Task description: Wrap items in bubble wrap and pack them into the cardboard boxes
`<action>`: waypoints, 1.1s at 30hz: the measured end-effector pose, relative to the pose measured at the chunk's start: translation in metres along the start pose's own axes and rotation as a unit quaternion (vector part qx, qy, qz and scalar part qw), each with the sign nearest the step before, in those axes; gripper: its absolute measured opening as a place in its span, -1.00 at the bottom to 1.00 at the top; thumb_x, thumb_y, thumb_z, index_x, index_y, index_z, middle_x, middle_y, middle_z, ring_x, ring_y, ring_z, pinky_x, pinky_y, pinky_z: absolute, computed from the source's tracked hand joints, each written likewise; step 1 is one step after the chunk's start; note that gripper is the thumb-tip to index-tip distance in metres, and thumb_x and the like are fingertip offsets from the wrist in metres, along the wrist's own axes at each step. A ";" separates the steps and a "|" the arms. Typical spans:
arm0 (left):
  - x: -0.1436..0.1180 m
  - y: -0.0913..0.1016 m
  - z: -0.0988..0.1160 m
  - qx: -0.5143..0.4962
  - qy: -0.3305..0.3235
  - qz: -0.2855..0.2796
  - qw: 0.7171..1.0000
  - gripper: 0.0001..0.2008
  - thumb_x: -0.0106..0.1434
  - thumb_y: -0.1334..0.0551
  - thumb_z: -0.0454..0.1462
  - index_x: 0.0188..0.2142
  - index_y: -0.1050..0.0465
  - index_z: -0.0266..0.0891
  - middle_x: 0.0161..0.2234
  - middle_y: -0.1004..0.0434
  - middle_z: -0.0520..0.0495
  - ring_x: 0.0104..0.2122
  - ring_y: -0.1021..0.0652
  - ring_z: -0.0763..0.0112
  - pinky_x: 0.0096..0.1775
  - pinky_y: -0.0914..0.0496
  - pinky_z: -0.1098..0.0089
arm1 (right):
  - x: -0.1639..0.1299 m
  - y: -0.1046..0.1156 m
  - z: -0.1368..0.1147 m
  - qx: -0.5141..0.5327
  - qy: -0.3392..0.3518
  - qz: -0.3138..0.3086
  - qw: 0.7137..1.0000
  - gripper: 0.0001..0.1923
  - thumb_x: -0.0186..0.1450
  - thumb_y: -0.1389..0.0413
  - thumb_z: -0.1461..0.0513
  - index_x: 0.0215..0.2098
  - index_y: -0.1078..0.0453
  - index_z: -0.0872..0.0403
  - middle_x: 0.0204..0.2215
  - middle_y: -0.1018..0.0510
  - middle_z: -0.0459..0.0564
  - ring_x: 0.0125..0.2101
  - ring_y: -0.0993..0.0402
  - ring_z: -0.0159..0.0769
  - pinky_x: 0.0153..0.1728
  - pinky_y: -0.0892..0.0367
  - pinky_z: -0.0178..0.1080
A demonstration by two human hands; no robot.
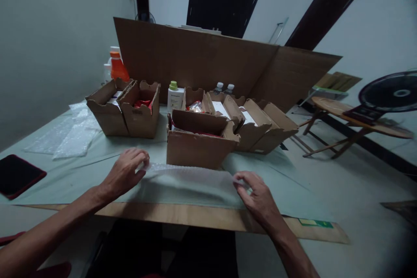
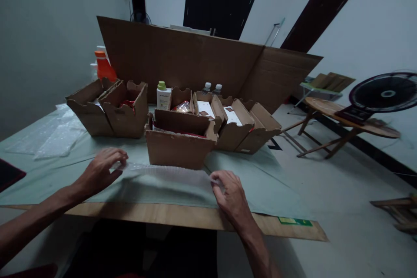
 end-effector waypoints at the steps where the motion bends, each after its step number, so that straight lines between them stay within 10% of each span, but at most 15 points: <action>1: -0.004 0.006 0.003 0.014 -0.038 0.058 0.997 -0.86 0.22 -0.13 -0.44 -0.33 -0.39 -0.19 -0.21 -0.60 -0.09 -0.11 -0.54 0.21 -0.03 -0.35 0.21 | -0.001 0.006 -0.008 -0.022 0.049 0.041 0.998 -0.83 0.23 0.00 0.34 -0.30 -0.41 0.01 -0.23 -0.61 0.00 -0.12 -0.49 -0.17 -0.10 -0.31 -0.15; 5: -0.034 -0.009 0.004 0.036 -0.131 0.036 0.990 -0.78 0.24 -0.10 -0.48 -0.27 -0.41 -0.17 -0.05 -0.61 -0.09 0.11 -0.48 0.19 0.15 -0.25 0.12 | -0.024 -0.011 -0.014 -0.116 0.168 0.041 0.978 -0.69 0.16 0.01 0.47 -0.28 -0.43 0.02 -0.03 -0.60 0.02 0.11 -0.38 -0.09 0.06 -0.22 -0.04; 11: -0.060 -0.014 0.014 -0.030 -0.094 -0.115 0.988 -0.52 0.17 -0.12 -0.39 0.10 -0.34 -0.15 0.22 -0.42 -0.13 0.26 -0.34 0.16 0.32 0.00 -0.02 | -0.061 -0.034 0.011 -0.156 0.098 -0.045 0.982 -0.62 0.27 0.00 0.34 -0.01 -0.48 0.00 0.13 -0.50 0.08 0.15 -0.37 -0.05 0.09 -0.27 0.03; 19: -0.035 -0.073 0.066 0.013 -0.109 -0.187 0.976 -0.40 0.44 -0.08 -0.05 0.39 -0.07 -0.18 0.39 -0.13 -0.24 0.37 -0.17 0.04 0.34 0.01 -0.03 | -0.024 -0.112 -0.082 -0.042 0.097 -0.128 0.986 -0.52 0.39 -0.06 0.25 0.27 -0.31 0.01 0.29 -0.34 0.08 0.27 -0.25 -0.11 0.22 -0.21 0.03; 23: -0.069 -0.063 0.020 0.022 -0.068 -0.200 0.977 -0.46 0.46 -0.04 -0.05 0.38 -0.09 -0.01 0.39 -0.14 -0.12 0.35 -0.22 0.08 0.32 -0.03 0.02 | -0.058 -0.095 -0.016 -0.102 0.043 -0.108 0.988 -0.56 0.41 0.00 0.19 0.23 -0.37 0.01 0.24 -0.41 0.09 0.22 -0.33 -0.05 0.14 -0.27 0.07; 27: -0.080 -0.022 -0.017 0.083 0.105 -0.104 0.986 -0.62 0.42 -0.06 -0.10 0.10 -0.47 -0.13 0.03 -0.55 -0.21 0.00 -0.51 0.10 0.04 -0.35 0.12 | -0.067 -0.051 0.053 -0.150 -0.068 -0.025 0.986 -0.58 0.42 0.08 0.08 0.08 -0.47 0.04 0.09 -0.55 0.13 0.09 -0.46 -0.04 0.04 -0.34 0.02; 33: -0.051 -0.039 -0.002 0.070 0.255 -0.187 0.946 -0.73 0.24 -0.21 -0.06 -0.41 -0.45 -0.22 -0.34 -0.51 -0.15 -0.28 -0.51 0.13 -0.22 -0.34 0.22 | -0.018 -0.066 0.042 -0.105 -0.079 -0.099 0.986 -0.58 0.29 -0.02 0.02 -0.07 -0.48 0.12 -0.01 -0.58 0.23 0.01 -0.50 0.04 -0.03 -0.37 0.01</action>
Point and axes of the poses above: each hand's wrist, its own x-axis towards the middle knuckle, its own y-axis out of the back of the hand, z = x × y, the point moved 4 cm from there along x, towards the middle knuckle
